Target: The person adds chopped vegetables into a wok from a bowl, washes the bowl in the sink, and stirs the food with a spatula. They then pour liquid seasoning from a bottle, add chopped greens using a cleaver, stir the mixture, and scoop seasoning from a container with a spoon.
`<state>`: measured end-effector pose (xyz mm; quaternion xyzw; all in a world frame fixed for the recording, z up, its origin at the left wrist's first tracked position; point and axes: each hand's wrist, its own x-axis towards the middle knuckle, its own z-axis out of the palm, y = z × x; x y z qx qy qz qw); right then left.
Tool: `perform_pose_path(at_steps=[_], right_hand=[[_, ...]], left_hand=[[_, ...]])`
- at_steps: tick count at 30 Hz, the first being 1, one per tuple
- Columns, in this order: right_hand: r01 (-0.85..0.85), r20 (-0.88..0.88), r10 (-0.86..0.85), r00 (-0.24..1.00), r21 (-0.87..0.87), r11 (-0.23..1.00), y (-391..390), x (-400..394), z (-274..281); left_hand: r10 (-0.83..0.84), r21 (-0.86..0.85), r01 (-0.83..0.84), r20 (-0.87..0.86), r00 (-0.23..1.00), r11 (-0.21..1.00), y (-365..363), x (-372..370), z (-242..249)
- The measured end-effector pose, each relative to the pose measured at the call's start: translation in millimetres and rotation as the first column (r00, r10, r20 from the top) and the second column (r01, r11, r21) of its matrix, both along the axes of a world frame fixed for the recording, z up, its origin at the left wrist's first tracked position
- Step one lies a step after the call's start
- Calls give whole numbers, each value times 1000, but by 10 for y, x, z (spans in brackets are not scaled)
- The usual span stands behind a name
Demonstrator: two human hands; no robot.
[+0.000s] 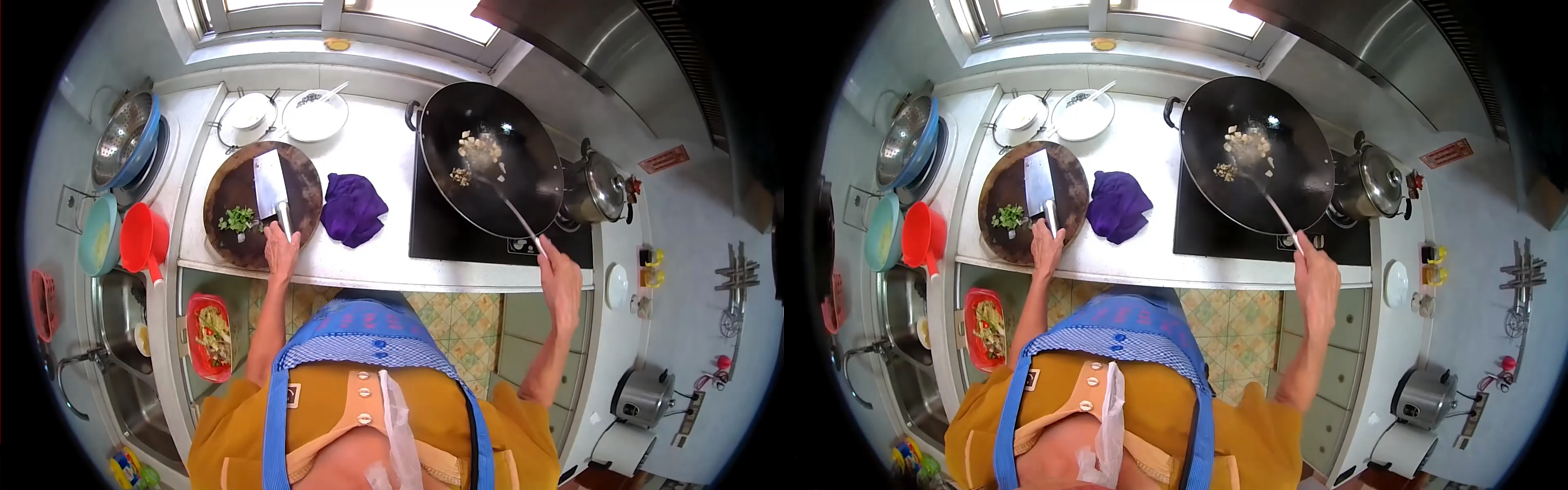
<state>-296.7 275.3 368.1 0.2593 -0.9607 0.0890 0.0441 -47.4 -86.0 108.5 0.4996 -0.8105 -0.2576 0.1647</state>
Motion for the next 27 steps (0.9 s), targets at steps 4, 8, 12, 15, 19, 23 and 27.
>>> perform_pose_path(at_steps=[4, 8, 12, 15, 19, 23, 27], right_hand=[[-47, 8, 47, 999, 13, 999, -138, 3, -282], [-48, -190, 29, 981, -99, 994, -405, -550, -740], [-94, -272, 53, 961, -138, 986, -611, -893, -920], [-82, -218, 74, 973, -25, 996, -589, -901, -974], [-87, -190, 97, 977, 58, 995, -243, -469, -511], [-7, -43, 7, 999, 21, 1000, 113, 114, -113], [-12, -40, 15, 999, 75, 997, 96, 185, -307]], left_hand=[[12, -21, -11, 5, 1000, 1000, 23, -37, -61], [32, -59, -33, -14, 999, 998, 92, 5, 11], [62, -31, -62, 6, 998, 998, 236, 87, -44], [69, -33, -70, -5, 998, 997, 219, 33, -74], [59, 18, -58, -16, 998, 998, 136, -53, 15], [84, 88, -83, -10, 996, 993, 192, 74, 97], [-157, 172, 153, 8, 988, 973, 376, 522, 176]])
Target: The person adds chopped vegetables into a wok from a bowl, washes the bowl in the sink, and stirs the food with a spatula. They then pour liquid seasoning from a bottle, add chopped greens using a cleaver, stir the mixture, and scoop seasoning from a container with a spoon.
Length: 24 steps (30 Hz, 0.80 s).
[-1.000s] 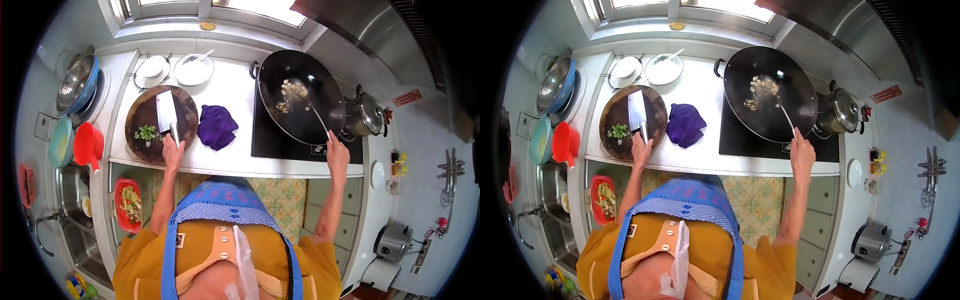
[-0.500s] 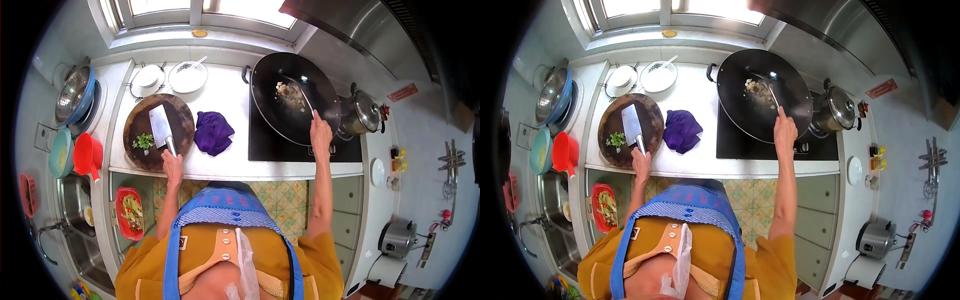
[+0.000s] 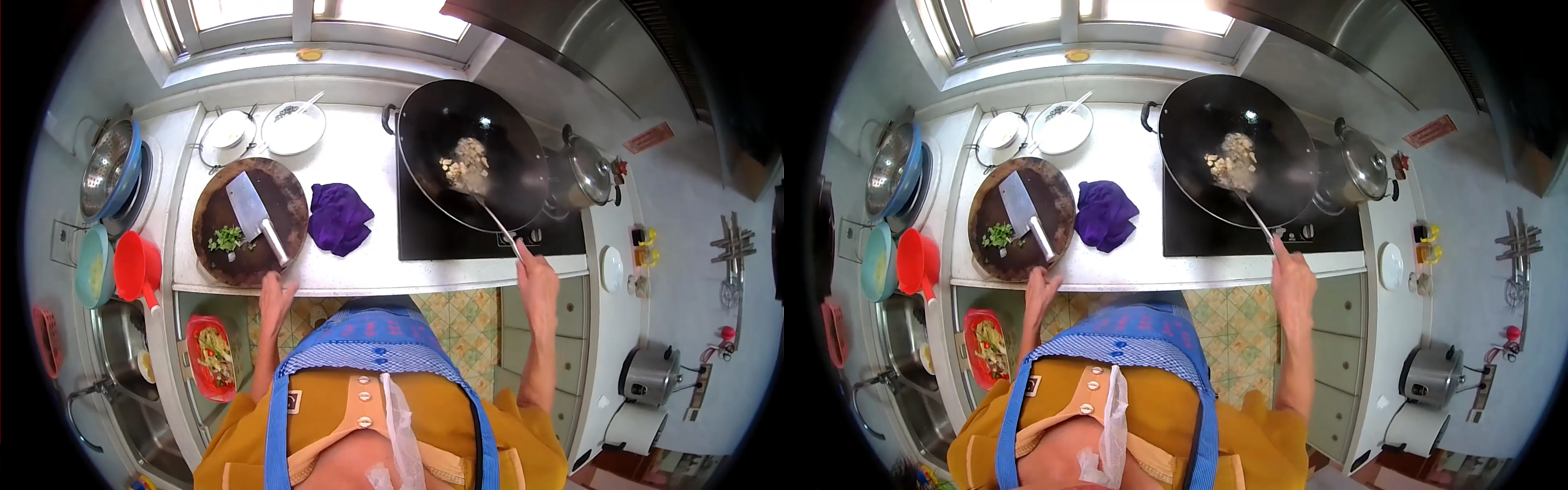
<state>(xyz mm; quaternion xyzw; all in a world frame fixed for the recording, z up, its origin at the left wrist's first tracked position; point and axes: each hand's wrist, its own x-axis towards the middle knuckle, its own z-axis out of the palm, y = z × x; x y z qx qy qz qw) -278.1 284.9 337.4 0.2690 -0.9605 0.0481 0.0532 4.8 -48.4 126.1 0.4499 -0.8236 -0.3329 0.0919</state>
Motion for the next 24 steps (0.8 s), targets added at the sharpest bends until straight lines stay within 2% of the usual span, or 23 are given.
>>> perform_pose_path(at_steps=[1, 2, 4, 6, 8, 10, 11, 12, 13, 14, 16, 17, 20, 22, 24], right_hand=[[25, -27, -25, 999, 8, 1000, -87, -119, -161], [21, -85, -24, 996, -47, 999, -157, -287, -337], [-7, -196, -14, 981, -105, 994, -231, -653, -629], [26, -216, -52, 975, -121, 992, -355, -835, -637], [-5, -252, -24, 967, -115, 993, -517, -1021, -648], [-34, -286, 3, 958, -103, 994, -617, -1189, -697], [-71, -299, 41, 953, -92, 993, -642, -1268, -748], [-109, -313, 78, 947, -81, 991, -662, -1287, -750], [-77, -297, 63, 953, -39, 996, -623, -1266, -736], [-74, -296, 60, 953, -39, 996, -571, -1202, -733], [-14, -269, 10, 963, -16, 1000, -409, -991, -725], [-1, -250, 0, 968, -5, 1000, -363, -831, -730], [57, -128, -62, 990, -40, 998, -368, -407, -689], [98, -103, -108, 989, -93, 991, -359, -390, -644], [88, -95, -96, 991, -89, 992, -244, -446, -444]], left_hand=[[-103, 215, 88, 57, 993, 973, 49, 103, 32], [-108, 215, 94, 57, 992, 972, 101, 202, -92], [-163, 469, 145, -4, 987, 871, 163, 383, -393], [-164, 582, 105, 49, 985, 806, 232, 435, -314], [-139, 594, 72, 67, 988, 801, 261, 490, -344], [31, 751, -65, 59, 998, 657, 287, 514, -427], [31, 752, -68, 64, 998, 656, 310, 509, -457], [207, 841, -165, 64, 976, 516, 320, 470, -470], [374, 908, -230, 89, 923, 351, 298, 430, -495], [371, 907, -230, 90, 924, 353, 256, 395, -543], [618, 999, -7, 26, 786, -33, 176, 321, -708], [603, 992, 79, -5, 798, -96, 87, 291, -857], [643, 980, 122, 8, 766, -158, 50, -52, -541], [617, 979, 87, 45, 785, -183, 11, -147, -726], [682, 977, 85, 72, 728, -194, 6, -238, -824]])
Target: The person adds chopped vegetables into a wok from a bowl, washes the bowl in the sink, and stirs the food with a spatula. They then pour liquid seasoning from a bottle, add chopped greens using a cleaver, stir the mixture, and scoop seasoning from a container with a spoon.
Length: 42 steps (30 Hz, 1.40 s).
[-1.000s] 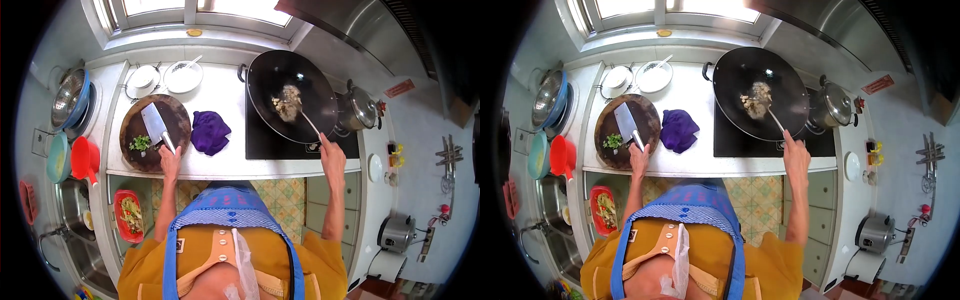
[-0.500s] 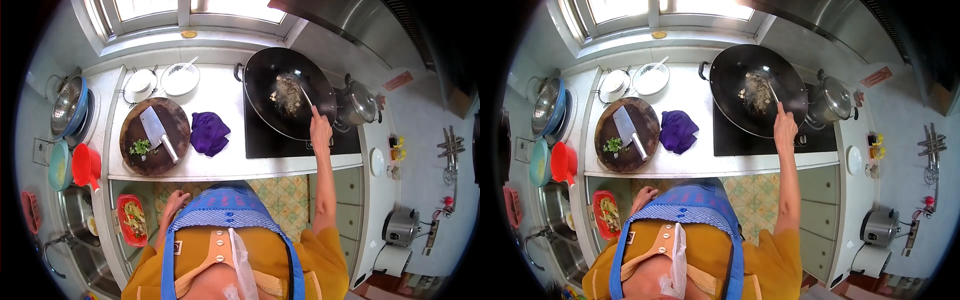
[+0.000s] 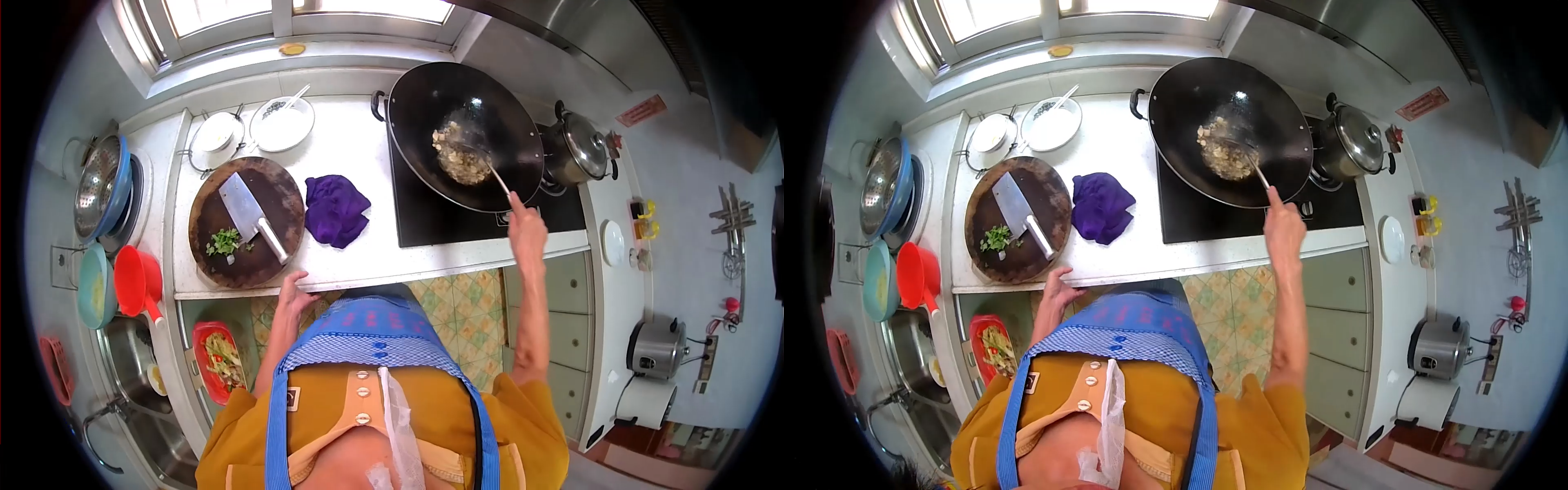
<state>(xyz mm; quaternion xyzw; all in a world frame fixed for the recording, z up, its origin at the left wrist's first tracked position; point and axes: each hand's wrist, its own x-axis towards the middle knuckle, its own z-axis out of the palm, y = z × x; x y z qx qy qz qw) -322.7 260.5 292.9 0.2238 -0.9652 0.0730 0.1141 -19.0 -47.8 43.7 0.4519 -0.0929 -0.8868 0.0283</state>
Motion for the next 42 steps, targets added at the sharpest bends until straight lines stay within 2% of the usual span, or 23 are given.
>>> perform_pose_path(at_steps=[2, 4, 6, 8, 10, 14, 19, 20, 22, 24, 25, 27, 32, 36, 40, 42], right_hand=[[34, 28, -35, 999, 34, 999, 189, 127, 383], [106, 59, -115, 992, 145, 984, 345, 281, 697], [95, 64, -105, 992, 145, 985, 471, 224, 663], [82, 66, -92, 994, 135, 987, 473, 113, 483], [-46, -6, 45, 999, -27, 999, 334, -209, 167], [-22, 58, 42, 997, -311, 950, -8, -655, -157], [38, 55, -27, 998, -217, 975, -537, -891, -468], [-32, 36, 43, 998, -251, 968, -545, -834, -514], [-134, 28, 143, 989, -208, 969, -468, -604, -456], [-155, 40, 159, 986, -105, 982, -254, -353, -292], [-96, 90, 100, 991, -49, 994, -152, -241, -129], [-98, 73, 103, 992, -73, 993, 84, -63, 124], [0, 182, 1, 983, -5, 1000, 429, 433, 708], [13, 250, -9, 968, -16, 1000, 424, 452, 575], [-95, 9, 97, 995, -136, 986, 181, -114, -53], [-57, 46, 66, 997, -167, 984, 43, -359, -128]], left_hand=[[16, 1, -16, 32, 999, 1000, -13, -52, -45], [40, 8, -40, 71, 997, 999, 29, -65, 5], [70, -71, -69, 3, 998, 995, 91, -68, 137], [71, -82, -69, 11, 997, 994, 102, -77, 179], [71, -95, -69, 16, 997, 993, 101, -55, 119], [40, -99, -37, 28, 999, 994, 53, -43, -79], [75, -70, -73, 19, 997, 995, 68, -37, -34], [82, -65, -80, 29, 996, 995, 67, -45, -34], [93, -58, -90, 41, 995, 994, 62, -41, -56], [90, -51, -89, 19, 996, 995, 80, -37, -82], [93, -45, -92, 21, 995, 995, 86, -45, -39], [81, -106, -75, 53, 995, 992, 97, -53, 85], [81, -76, -77, 51, 995, 994, 84, -49, 13], [82, -56, -81, 18, 996, 995, 81, -53, 36], [100, -60, -99, 15, 995, 993, 101, -77, 145], [104, -63, -102, 29, 994, 993, 108, -90, 199]])
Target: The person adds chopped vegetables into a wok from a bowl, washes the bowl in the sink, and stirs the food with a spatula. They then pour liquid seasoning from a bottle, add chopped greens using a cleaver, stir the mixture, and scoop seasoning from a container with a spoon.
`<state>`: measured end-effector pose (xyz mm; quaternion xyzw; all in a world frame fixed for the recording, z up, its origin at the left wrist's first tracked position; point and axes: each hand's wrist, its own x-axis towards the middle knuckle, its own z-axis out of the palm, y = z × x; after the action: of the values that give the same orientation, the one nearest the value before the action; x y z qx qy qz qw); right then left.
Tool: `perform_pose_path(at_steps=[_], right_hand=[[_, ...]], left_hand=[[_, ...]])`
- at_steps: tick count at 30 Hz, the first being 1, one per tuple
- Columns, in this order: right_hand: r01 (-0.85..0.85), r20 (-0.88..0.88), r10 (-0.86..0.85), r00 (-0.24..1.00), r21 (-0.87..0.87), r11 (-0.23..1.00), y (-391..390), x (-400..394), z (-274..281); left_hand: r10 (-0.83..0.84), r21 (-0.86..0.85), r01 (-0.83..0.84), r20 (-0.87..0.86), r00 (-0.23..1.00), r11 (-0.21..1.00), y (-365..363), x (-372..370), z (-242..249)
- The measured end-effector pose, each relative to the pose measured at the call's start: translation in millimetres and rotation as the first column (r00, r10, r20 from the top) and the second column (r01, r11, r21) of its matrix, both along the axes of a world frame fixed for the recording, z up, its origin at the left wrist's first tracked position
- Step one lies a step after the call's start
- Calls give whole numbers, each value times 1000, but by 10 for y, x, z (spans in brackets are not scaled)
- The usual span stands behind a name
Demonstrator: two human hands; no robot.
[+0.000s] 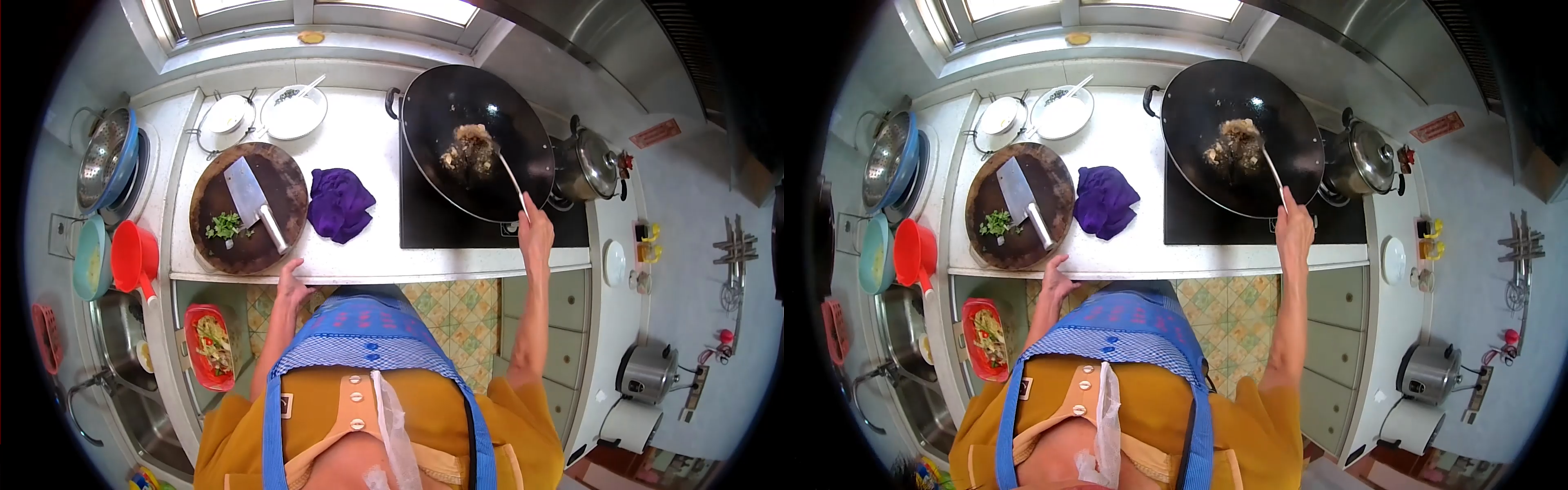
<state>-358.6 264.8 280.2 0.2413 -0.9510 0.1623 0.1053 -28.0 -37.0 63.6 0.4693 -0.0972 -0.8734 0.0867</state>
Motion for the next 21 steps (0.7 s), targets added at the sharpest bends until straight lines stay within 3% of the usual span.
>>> perform_pose_path(at_steps=[4, 6, 10, 12, 16, 21], right_hand=[[-8, -55, 6, 998, -43, 999, -366, -462, -140], [-20, -72, 18, 997, -33, 999, -473, -531, -219], [-42, -113, 50, 992, 71, 997, -430, -397, -211], [-55, -33, 61, 998, 145, 988, -261, -196, -52], [13, 29, -14, 999, 24, 1000, -73, -53, 126], [50, -21, -49, 999, 48, 998, -123, -134, -55]], left_hand=[[-3, -21, 3, 16, 1000, 1000, 0, 14, -26], [-33, -11, 32, -54, 998, 999, -7, 24, -44], [-13, -22, 13, 18, 1000, 1000, 6, 5, 28], [-15, -45, 17, 31, 999, 999, 19, 5, 34], [-23, -26, 24, 37, 999, 999, 9, -8, 82], [-34, -24, 35, 40, 999, 999, -2, -30, 90]])
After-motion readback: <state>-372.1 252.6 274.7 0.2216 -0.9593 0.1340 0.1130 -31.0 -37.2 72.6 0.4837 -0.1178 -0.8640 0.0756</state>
